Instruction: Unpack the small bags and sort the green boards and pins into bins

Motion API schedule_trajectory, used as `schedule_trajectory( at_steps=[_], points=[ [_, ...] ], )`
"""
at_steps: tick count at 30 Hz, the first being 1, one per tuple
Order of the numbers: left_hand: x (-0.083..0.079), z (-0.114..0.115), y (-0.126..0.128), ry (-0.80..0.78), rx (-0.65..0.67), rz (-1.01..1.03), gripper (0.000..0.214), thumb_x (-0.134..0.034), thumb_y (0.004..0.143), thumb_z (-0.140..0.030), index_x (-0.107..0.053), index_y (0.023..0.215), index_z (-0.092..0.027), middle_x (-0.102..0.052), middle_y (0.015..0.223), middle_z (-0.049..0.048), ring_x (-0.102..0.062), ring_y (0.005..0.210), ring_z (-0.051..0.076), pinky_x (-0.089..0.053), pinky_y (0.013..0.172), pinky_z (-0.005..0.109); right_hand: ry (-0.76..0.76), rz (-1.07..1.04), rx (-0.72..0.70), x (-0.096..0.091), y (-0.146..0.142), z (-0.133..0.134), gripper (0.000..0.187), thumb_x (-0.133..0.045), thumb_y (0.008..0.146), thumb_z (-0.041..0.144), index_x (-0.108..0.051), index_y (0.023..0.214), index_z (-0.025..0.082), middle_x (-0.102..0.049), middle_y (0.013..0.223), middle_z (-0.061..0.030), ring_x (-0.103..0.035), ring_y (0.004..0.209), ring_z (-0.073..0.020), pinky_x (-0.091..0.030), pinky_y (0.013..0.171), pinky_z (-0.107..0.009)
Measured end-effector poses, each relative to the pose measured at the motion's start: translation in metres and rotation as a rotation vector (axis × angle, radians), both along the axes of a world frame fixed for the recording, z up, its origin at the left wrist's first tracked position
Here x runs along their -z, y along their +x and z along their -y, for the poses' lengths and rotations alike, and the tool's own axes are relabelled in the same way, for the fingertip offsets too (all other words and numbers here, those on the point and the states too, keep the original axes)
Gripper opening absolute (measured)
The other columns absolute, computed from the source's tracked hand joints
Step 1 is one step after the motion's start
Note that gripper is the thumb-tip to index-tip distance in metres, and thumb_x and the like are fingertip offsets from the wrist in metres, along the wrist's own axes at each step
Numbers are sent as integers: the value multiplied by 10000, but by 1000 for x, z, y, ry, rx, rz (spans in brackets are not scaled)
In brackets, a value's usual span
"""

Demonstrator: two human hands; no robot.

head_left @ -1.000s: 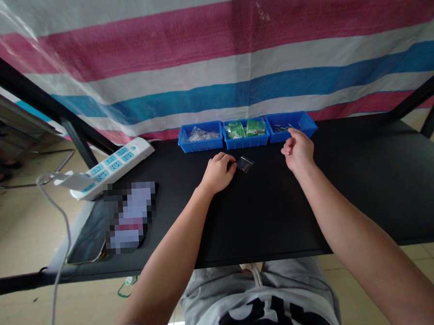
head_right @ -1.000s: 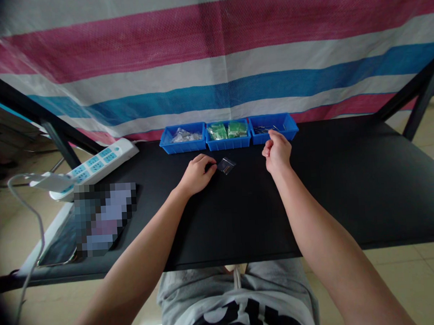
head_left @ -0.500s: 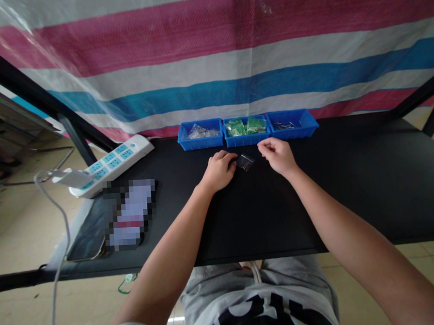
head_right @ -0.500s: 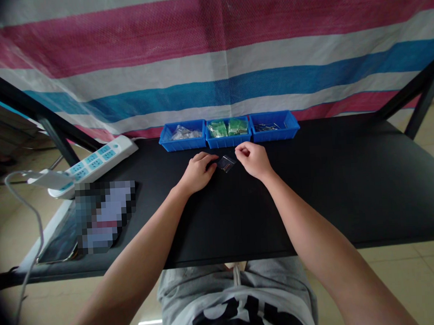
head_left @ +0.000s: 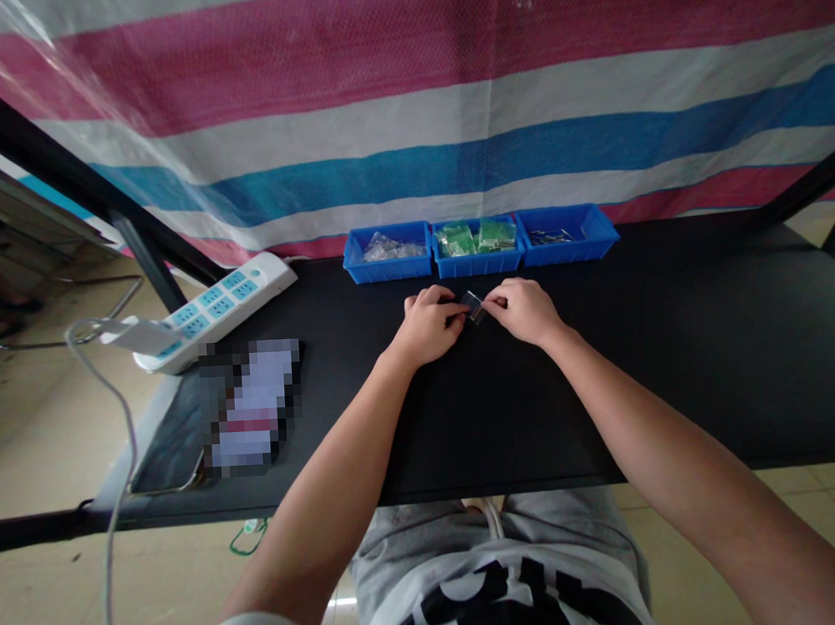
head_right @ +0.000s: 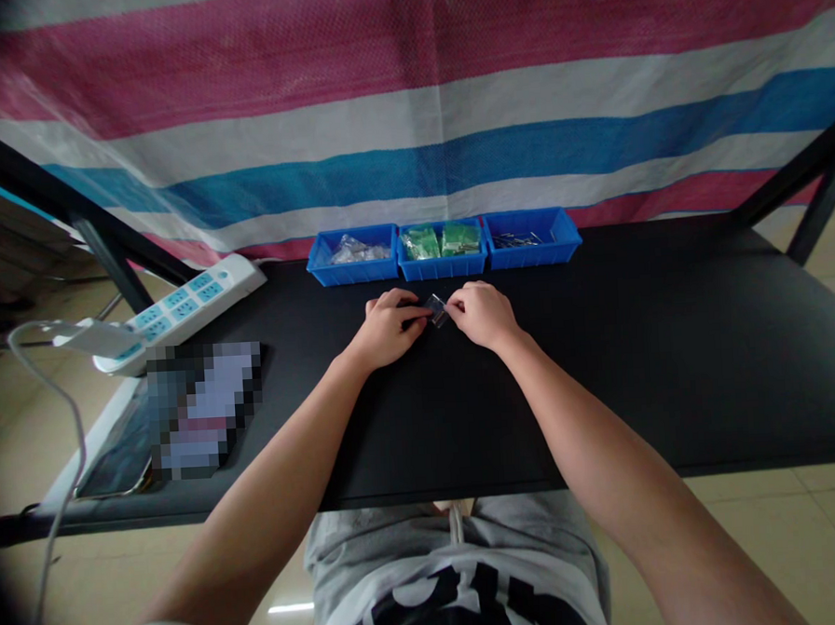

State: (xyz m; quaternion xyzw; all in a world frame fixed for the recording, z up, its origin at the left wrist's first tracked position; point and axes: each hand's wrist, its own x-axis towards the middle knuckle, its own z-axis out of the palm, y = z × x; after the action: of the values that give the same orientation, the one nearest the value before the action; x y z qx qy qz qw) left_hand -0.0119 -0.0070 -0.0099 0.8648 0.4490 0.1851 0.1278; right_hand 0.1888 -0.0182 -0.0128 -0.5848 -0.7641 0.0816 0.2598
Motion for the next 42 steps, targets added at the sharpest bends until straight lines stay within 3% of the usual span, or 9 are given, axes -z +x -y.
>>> schedule_trajectory(
  at_steps=[7, 14, 20, 24, 32, 38, 42],
  points=[
    [0, -1, 0, -7, -8, 23, 256, -549, 866, -295, -734, 1042, -282, -582, 1189, 82, -529, 1136, 270, -369, 974, 493, -57, 52, 6, -1, -1, 1, 157, -560, 870, 235, -681, 777, 201, -649, 830, -68, -560, 721, -187, -327, 582, -305],
    [-7, -2, -1, 9, -98, 152, 197, -544, 868, -293, -702, 940, -202, -673, 1072, 68, -595, 1048, 241, -366, 969, 462, -13, -83, -111, -4, -1, 2, 170, -522, 891, 210, -636, 769, 180, -624, 839, -74, -560, 756, -191, -385, 679, -313],
    [-12, -1, -2, -69, -6, 242, 194, -496, 867, -253, -680, 846, -193, -701, 975, 40, -614, 980, 206, -410, 916, 372, -7, -135, -181, -7, -2, 5, 160, -520, 889, 215, -618, 769, 177, -597, 813, -61, -537, 728, -176, -384, 669, -304],
    [-13, -1, 0, -61, 7, 269, 342, -400, 943, -305, -640, 738, -173, -682, 808, 46, -618, 833, 179, -430, 810, 323, 29, -166, -212, -6, -2, 5, 153, -518, 889, 214, -612, 775, 175, -591, 810, -58, -529, 714, -169, -385, 663, -302],
    [-10, -5, 0, 0, -38, 283, 216, -475, 925, -259, -630, 817, -154, -682, 835, 57, -620, 793, 172, -429, 736, 298, 149, -291, -174, -9, -4, 7, 168, -533, 892, 282, -616, 806, 165, -597, 789, -49, -528, 668, -150, -402, 640, -286],
    [-12, -3, 0, 16, -51, 326, 92, -551, 880, -196, -631, 846, -164, -694, 868, 47, -633, 822, 175, -446, 780, 313, -6, -370, -170, -12, -4, 8, 305, -533, 896, 386, -638, 721, 160, -616, 664, -25, -520, 583, -134, -362, 575, -274],
    [-11, -3, 0, 20, -57, 325, 56, -578, 863, -196, -628, 861, -171, -697, 901, 47, -639, 861, 182, -454, 836, 335, -38, -431, -170, -13, -5, 9, 266, -567, 868, 366, -665, 739, 155, -652, 674, -28, -545, 588, -137, -379, 584, -272]
  ],
)
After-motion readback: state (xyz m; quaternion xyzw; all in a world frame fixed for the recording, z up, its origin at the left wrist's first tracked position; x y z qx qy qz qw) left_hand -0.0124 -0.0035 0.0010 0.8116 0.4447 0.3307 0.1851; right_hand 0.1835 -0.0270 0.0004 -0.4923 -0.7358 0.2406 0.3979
